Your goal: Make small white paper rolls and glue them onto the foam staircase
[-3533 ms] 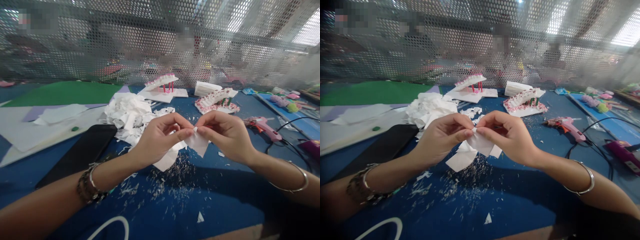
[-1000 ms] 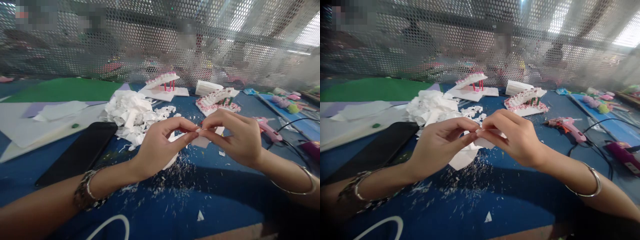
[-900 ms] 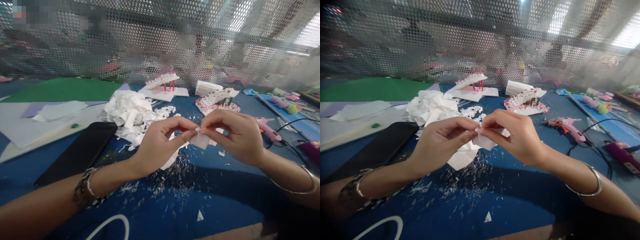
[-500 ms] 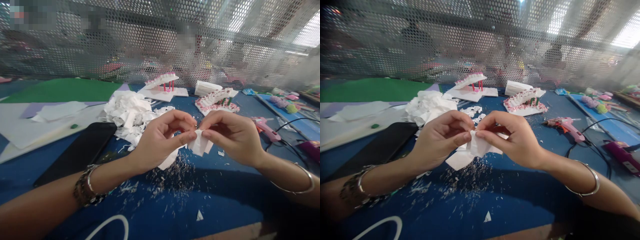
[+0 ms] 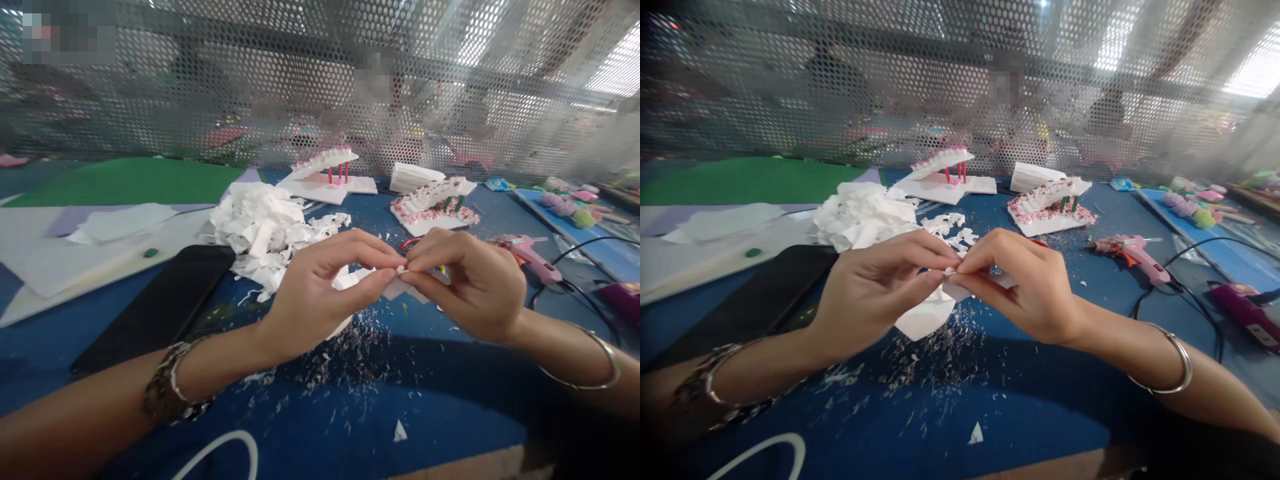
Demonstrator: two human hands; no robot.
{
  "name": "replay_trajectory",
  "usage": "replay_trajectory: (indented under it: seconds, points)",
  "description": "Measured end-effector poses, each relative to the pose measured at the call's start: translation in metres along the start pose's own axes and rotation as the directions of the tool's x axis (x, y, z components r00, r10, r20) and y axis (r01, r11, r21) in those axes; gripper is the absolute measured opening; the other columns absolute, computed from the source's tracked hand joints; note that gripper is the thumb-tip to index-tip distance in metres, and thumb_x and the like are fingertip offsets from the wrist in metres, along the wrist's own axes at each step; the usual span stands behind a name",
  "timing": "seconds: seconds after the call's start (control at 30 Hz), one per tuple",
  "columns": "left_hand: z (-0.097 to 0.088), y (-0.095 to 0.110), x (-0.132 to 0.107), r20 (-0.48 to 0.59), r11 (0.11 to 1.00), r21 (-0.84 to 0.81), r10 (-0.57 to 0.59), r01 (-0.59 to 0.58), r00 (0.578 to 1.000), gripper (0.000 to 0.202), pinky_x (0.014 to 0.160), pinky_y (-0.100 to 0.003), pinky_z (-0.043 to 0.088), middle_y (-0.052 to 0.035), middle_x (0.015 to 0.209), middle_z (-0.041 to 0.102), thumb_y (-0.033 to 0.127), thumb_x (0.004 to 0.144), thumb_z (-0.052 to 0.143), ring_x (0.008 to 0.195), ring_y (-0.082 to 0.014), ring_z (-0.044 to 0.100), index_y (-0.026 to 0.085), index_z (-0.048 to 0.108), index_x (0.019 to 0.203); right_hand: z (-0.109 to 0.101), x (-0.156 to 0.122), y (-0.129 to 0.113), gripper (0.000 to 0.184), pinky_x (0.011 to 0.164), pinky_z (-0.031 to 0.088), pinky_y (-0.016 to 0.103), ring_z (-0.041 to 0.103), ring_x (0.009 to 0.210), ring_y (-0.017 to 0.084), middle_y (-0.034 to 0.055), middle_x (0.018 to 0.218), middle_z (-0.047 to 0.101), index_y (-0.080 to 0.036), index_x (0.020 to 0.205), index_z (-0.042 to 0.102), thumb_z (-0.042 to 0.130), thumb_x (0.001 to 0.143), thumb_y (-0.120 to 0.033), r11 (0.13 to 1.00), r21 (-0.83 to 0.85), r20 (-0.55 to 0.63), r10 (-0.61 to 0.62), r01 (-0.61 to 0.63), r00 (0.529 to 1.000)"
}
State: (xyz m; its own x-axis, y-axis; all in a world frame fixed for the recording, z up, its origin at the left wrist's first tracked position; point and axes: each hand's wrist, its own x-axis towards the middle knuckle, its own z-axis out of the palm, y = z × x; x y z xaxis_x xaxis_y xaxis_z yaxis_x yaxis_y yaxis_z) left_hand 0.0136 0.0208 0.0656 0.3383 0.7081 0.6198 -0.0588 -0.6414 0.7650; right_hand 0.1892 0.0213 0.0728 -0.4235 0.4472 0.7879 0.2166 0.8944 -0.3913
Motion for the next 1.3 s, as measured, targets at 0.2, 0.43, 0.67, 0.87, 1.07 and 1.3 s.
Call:
replay_trajectory:
  seconds: [0.2,0.43,0.67,0.87,1.07,1.3]
  points:
    - [-0.002,0.001,0.001,0.041,0.998,0.058,0.034,-0.037,0.999,0.008,0.072,-0.027,0.049,-0.0019,0.081,0.065,0.013,0.073,0.064,0.078,-0.0135,0.06,0.02,0.065,0.077,-0.001,-0.001,0.002,0.016,0.058,0.047,0.025,0.056,0.065,0.01,0.0003,0.07,0.058,-0.018,0.079,0.051,0.059,0.074,-0.005,1.0,0.029,0.006,-0.01,0.01,1.0]
    - [-0.002,0.002,0.005,0.047,0.992,-0.029,-0.12,0.121,0.992,0.005,0.063,-0.02,0.049,-0.0006,0.074,0.063,0.013,0.073,0.062,0.069,-0.0102,0.058,0.017,0.063,0.073,-0.002,-0.001,0.004,0.017,0.059,0.048,0.026,0.055,0.067,0.01,0.0002,0.072,0.057,-0.02,0.084,0.051,0.057,0.076,-0.006,0.999,0.018,0.054,0.032,-0.033,0.998]
    - [-0.004,-0.001,0.008,0.037,0.962,-0.094,-0.256,0.258,0.966,0.004,0.055,-0.017,0.048,0.0007,0.067,0.065,0.019,0.075,0.062,0.06,-0.0089,0.058,0.017,0.063,0.072,-0.01,0.004,0.002,0.024,0.069,0.05,0.025,0.057,0.078,0.011,0.0008,0.087,0.062,-0.022,0.097,0.056,0.059,0.076,-0.009,0.976,-0.17,0.168,-0.106,0.135,0.98]
    - [-0.004,-0.005,0.009,0.048,0.939,-0.125,-0.316,0.319,0.948,0.003,0.055,-0.016,0.05,0.0,0.069,0.067,0.016,0.075,0.062,0.059,-0.0086,0.06,0.017,0.064,0.073,-0.018,0.003,-0.002,0.022,0.073,0.048,0.026,0.056,0.081,0.012,0.0037,0.092,0.062,-0.018,0.102,0.057,0.055,0.08,-0.012,0.904,-0.363,0.283,-0.126,0.227,0.951]
    - [-0.002,-0.004,0.007,0.053,0.935,-0.105,-0.334,0.338,0.941,0.004,0.06,-0.017,0.051,-0.0001,0.068,0.068,0.016,0.075,0.062,0.063,-0.0098,0.062,0.016,0.066,0.074,-0.021,0.003,-0.004,0.016,0.072,0.047,0.027,0.055,0.084,0.014,0.0033,0.087,0.062,-0.017,0.094,0.058,0.052,0.082,-0.009,0.857,-0.428,0.308,-0.161,0.288,0.937]
    - [0.0,-0.003,0.004,0.019,0.967,0.034,-0.252,0.251,0.968,0.006,0.061,-0.021,0.05,-0.0006,0.07,0.067,0.02,0.076,0.06,0.066,-0.0124,0.061,0.017,0.066,0.074,-0.017,0.009,0.0,0.007,0.069,0.047,0.027,0.056,0.074,0.012,0.0012,0.08,0.061,-0.022,0.082,0.056,0.053,0.082,-0.016,0.883,-0.42,0.239,-0.114,0.208,0.964]
